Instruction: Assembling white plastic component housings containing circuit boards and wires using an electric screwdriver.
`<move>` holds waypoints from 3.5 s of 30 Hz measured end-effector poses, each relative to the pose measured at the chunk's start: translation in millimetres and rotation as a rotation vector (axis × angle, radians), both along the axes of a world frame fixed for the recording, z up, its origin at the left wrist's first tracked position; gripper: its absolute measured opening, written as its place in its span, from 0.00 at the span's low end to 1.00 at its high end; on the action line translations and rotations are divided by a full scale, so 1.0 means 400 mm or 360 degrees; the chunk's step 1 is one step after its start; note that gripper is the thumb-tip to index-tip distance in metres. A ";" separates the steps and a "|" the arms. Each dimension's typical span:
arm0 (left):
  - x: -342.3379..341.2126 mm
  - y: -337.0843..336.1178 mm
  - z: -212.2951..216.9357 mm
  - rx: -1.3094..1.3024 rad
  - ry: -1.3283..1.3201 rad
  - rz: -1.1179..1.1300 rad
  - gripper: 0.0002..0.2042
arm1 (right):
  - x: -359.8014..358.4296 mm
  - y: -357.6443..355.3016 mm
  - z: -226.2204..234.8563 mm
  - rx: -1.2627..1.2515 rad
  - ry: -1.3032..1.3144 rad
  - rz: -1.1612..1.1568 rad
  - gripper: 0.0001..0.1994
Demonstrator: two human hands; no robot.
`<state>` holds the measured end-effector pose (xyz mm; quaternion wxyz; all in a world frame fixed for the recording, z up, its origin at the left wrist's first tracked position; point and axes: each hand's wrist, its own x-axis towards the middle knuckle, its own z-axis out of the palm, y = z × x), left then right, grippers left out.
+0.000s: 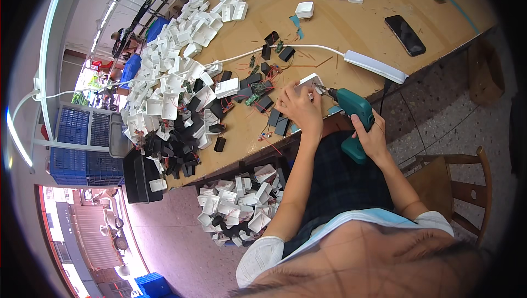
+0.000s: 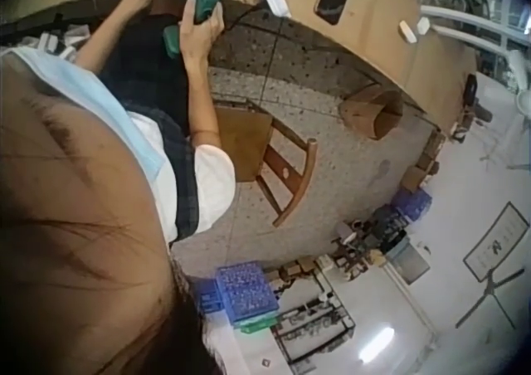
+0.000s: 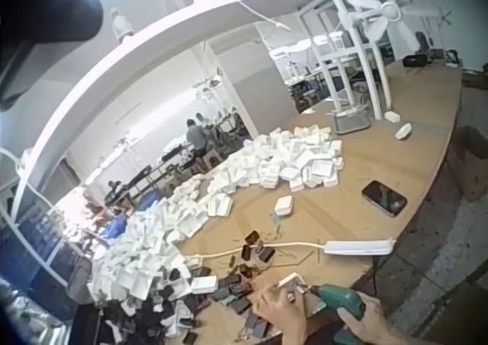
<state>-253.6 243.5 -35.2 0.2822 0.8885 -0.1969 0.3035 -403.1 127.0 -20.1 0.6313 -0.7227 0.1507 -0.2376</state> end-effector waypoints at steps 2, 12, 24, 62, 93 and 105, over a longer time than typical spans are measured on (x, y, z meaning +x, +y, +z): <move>0.001 0.001 -0.001 -0.0001 0.0001 -0.0003 0.06 | 0.002 0.003 0.006 0.0054 -0.0016 -0.0013 0.15; 0.008 -0.004 -0.005 0.0081 -0.0042 0.0064 0.05 | 0.000 0.007 0.041 0.0116 0.0121 -0.0037 0.16; 0.003 -0.006 0.002 0.0024 -0.0028 0.0008 0.06 | -0.001 0.020 0.047 0.0125 0.0087 -0.0062 0.17; -0.002 -0.014 0.013 0.0048 0.0000 0.0031 0.07 | -0.023 0.032 0.037 0.0231 -0.0039 -0.0135 0.16; 0.202 0.262 0.208 -0.0971 0.0662 -0.0419 0.28 | -0.211 -0.073 -0.020 0.0346 -0.0563 -0.0242 0.25; 0.606 0.574 0.488 -0.0097 -0.0784 0.1373 0.36 | -0.163 -0.127 -0.026 0.0328 -0.0481 -0.0237 0.27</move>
